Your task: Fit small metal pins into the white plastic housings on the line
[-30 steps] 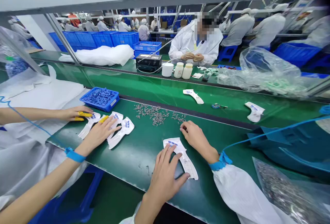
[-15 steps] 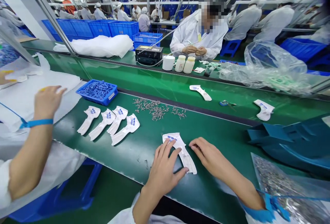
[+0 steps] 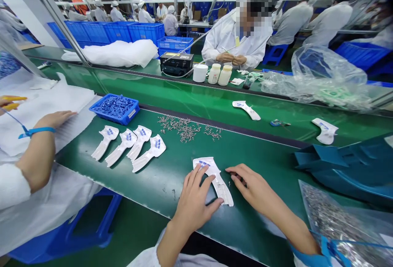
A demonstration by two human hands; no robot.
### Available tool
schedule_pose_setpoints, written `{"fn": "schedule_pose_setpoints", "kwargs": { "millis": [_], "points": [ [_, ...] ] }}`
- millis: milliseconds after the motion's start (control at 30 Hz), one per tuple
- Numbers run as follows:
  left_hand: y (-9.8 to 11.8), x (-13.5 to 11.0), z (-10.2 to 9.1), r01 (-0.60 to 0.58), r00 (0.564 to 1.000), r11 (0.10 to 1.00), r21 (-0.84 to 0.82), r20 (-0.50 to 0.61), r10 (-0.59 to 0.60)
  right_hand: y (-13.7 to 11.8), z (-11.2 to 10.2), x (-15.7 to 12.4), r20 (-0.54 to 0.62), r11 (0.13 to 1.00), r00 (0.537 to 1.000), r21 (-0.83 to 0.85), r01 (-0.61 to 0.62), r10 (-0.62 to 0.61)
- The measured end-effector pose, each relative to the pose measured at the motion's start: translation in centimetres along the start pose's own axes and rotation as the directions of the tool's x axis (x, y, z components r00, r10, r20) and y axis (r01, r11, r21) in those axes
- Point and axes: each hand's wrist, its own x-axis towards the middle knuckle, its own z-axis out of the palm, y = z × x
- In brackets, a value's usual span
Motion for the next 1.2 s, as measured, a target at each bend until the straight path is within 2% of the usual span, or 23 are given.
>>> {"fn": "schedule_pose_setpoints", "kwargs": {
  "millis": [233, 400, 500, 633, 767, 1033, 1200],
  "points": [
    [0.1, -0.1, -0.4, 0.007, 1.0, 1.0, -0.012, 0.004, -0.007, 0.2, 0.8, -0.6, 0.048, 0.999, 0.998, -0.011, -0.033, 0.034],
    [0.1, 0.2, -0.4, 0.0, 1.0, 1.0, 0.008, 0.014, 0.0, -0.5, 1.2, 0.2, 0.046, 0.995, 0.999, -0.094, 0.026, -0.022],
    [0.0, 0.1, -0.4, -0.007, 1.0, 1.0, 0.009, 0.009, 0.007, -1.0, 0.8, 0.4, 0.041, 0.997, 0.999, -0.081, 0.016, -0.013],
    [0.0, 0.1, -0.3, -0.011, 1.0, 1.0, -0.001, -0.001, 0.011, -1.9, -0.3, -0.3, 0.092, 0.994, 0.993, 0.073, -0.082, 0.075],
    [0.0, 0.1, -0.4, -0.013, 1.0, 1.0, -0.007, -0.004, 0.013, -2.5, -0.9, -0.8, 0.148, 0.976, 0.983, 0.172, -0.134, 0.109],
    [0.0, 0.1, -0.4, -0.011, 1.0, 1.0, -0.002, 0.005, 0.011, -2.9, -1.4, 0.9, 0.227, 0.991, 0.973, 0.109, -0.076, 0.049],
    [0.0, 0.0, -0.3, -0.007, 1.0, 1.0, -0.001, 0.009, 0.007, -3.2, -1.7, 1.3, 0.281, 0.99, 0.958, 0.106, -0.094, 0.061]
  ]
}}
